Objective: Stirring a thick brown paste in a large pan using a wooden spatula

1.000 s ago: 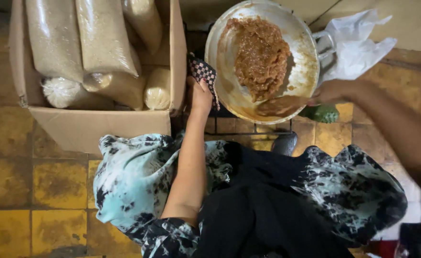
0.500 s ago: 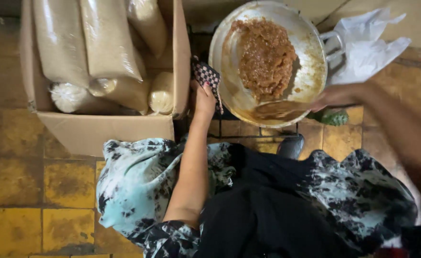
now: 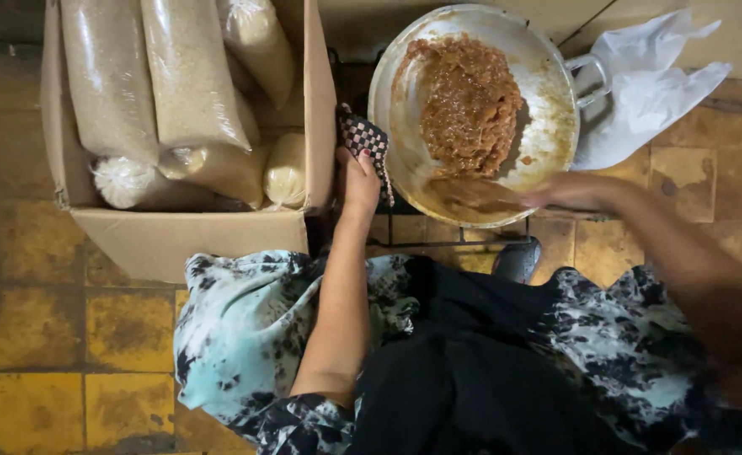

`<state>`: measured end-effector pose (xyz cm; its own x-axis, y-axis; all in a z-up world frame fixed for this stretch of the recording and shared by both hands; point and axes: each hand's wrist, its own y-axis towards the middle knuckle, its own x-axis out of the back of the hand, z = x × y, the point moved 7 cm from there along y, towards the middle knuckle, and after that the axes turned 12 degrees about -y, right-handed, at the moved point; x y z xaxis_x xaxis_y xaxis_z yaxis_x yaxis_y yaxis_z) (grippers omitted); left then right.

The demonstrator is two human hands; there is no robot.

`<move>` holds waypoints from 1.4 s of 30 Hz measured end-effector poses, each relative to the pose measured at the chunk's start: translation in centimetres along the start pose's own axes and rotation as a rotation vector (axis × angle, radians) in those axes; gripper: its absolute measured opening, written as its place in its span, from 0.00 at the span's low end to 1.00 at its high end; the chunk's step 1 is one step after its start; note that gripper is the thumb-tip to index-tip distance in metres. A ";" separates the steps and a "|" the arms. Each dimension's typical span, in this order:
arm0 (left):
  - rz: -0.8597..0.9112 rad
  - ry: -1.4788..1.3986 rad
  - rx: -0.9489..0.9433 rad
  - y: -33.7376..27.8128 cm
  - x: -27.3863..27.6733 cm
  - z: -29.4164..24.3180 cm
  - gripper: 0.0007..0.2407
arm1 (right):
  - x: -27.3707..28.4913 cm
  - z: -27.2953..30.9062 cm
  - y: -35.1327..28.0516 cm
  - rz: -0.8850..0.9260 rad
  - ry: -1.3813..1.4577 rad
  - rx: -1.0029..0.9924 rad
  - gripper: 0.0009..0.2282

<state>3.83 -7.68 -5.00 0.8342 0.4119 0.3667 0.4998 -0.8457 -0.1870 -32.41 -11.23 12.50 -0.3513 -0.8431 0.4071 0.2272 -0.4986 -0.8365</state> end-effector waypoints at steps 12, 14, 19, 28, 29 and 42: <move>0.009 0.038 -0.110 -0.9 1.6 -2.5 0.14 | -6.9 12.1 10.7 -0.303 0.691 0.216 0.10; -0.008 0.068 -0.120 -0.2 0.5 -0.7 0.16 | -5.2 12.2 12.2 -0.424 0.804 0.076 0.15; -0.024 0.002 -0.110 -1.6 1.9 -3.8 0.16 | -1.0 11.0 12.5 -0.514 1.028 0.059 0.20; -0.107 0.148 -0.147 -1.1 1.1 -2.4 0.15 | -7.9 2.0 1.2 -0.334 0.996 0.139 0.23; -0.103 0.139 -0.153 -1.2 1.3 -2.9 0.16 | -8.8 2.4 -0.7 -0.181 1.101 0.170 0.22; -0.136 0.085 -0.195 -0.9 1.2 -2.8 0.15 | -8.9 1.9 -2.9 -0.302 0.641 -0.017 0.21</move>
<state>3.76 -7.41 -1.79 0.7357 0.5033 0.4532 0.5448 -0.8373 0.0454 -28.19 -2.64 12.04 -0.8632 -0.3817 0.3304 0.0237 -0.6843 -0.7288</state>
